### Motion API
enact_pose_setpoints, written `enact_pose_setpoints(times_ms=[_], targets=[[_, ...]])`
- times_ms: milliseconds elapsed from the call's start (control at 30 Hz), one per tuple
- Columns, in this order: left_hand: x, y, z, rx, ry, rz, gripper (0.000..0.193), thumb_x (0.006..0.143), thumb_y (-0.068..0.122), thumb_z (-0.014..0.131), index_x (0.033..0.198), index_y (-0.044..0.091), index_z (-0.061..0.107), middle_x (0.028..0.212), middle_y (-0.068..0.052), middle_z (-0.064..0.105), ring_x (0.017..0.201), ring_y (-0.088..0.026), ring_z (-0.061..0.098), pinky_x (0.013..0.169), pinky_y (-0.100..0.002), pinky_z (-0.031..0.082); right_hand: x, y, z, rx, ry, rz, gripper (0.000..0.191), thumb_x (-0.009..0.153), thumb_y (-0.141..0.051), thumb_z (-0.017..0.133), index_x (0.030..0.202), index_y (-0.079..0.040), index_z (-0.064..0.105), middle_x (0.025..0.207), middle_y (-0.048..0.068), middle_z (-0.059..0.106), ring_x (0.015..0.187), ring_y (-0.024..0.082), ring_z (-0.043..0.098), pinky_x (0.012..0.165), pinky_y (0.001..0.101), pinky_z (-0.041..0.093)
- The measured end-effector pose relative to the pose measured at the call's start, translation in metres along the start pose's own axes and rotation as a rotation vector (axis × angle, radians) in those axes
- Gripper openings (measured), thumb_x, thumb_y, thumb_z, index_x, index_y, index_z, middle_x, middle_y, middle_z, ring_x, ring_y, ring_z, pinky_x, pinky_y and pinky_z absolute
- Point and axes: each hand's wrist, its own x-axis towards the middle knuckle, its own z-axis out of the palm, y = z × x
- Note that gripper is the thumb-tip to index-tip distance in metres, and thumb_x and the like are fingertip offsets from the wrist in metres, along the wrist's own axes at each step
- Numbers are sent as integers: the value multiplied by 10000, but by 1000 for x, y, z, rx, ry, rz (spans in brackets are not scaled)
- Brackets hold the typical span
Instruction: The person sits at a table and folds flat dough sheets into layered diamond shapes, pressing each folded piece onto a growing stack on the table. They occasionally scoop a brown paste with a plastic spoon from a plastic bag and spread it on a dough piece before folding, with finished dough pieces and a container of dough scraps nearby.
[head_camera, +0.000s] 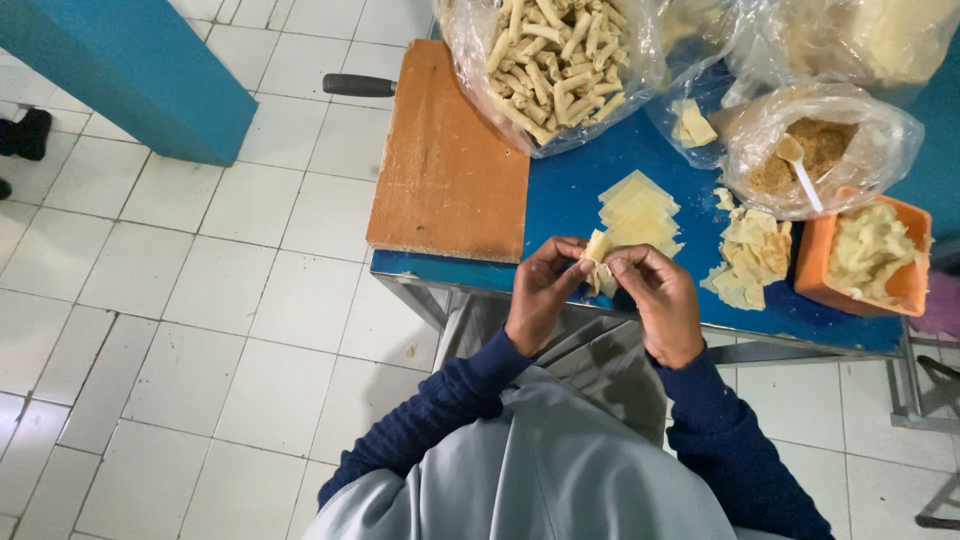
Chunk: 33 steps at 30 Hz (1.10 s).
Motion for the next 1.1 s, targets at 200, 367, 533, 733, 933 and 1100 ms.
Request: enact_pose_setpoints(times_ms=[200, 367, 533, 733, 933, 1100], targets=[[-1, 4, 0, 104, 34, 13, 49, 1030, 5, 667, 1043, -42, 662, 1197, -91, 640, 1089, -138, 634, 938, -279, 534, -7, -15, 14, -42, 31, -80, 144, 1032, -117, 664, 1110, 3, 675, 1010, 11, 686, 915, 46, 612, 833, 215, 508], [0, 2, 0, 62, 66, -31, 66, 1009, 31, 659, 1017, -34, 667, 1160, -63, 625, 1040, -131, 643, 900, -296, 566, -11, -19, 25, -364, 71, -286, 159, 945, -87, 715, 1056, 8, 651, 1071, 16, 690, 913, 52, 673, 791, 211, 562], [-1, -2, -5, 83, 67, -16, 84, 1024, 41, 679, 1006, -39, 660, 1130, -62, 621, 1028, -114, 623, 897, -282, 543, -5, 2, 3, -76, -25, -73, 106, 1029, -78, 690, 1064, 21, 680, 1100, 51, 699, 901, 75, 579, 824, 241, 480], [0, -7, -11, 15, 91, -80, 82, 1023, 87, 686, 1017, 11, 655, 1076, -34, 654, 957, -86, 615, 855, -256, 524, 6, 40, -33, 563, -52, 314, 117, 1017, -115, 596, 1085, -27, 630, 1037, 62, 699, 936, 151, 693, 870, 297, 561], [3, 0, -16, -4, 128, -59, 94, 1042, 124, 650, 1036, 43, 602, 1093, -29, 676, 954, -83, 628, 863, -261, 537, 19, 17, -65, 445, 97, -13, 47, 1055, -92, 600, 1095, -87, 624, 1122, 51, 700, 1004, 145, 701, 864, 288, 567], [3, 3, -11, 40, 143, -8, 104, 1061, 120, 657, 1061, 38, 593, 1094, -45, 668, 960, -90, 621, 865, -262, 522, 23, -10, -53, -975, 219, -525, 109, 1011, 26, 637, 1111, -15, 648, 1102, 124, 708, 976, 312, 636, 859, 411, 522]])
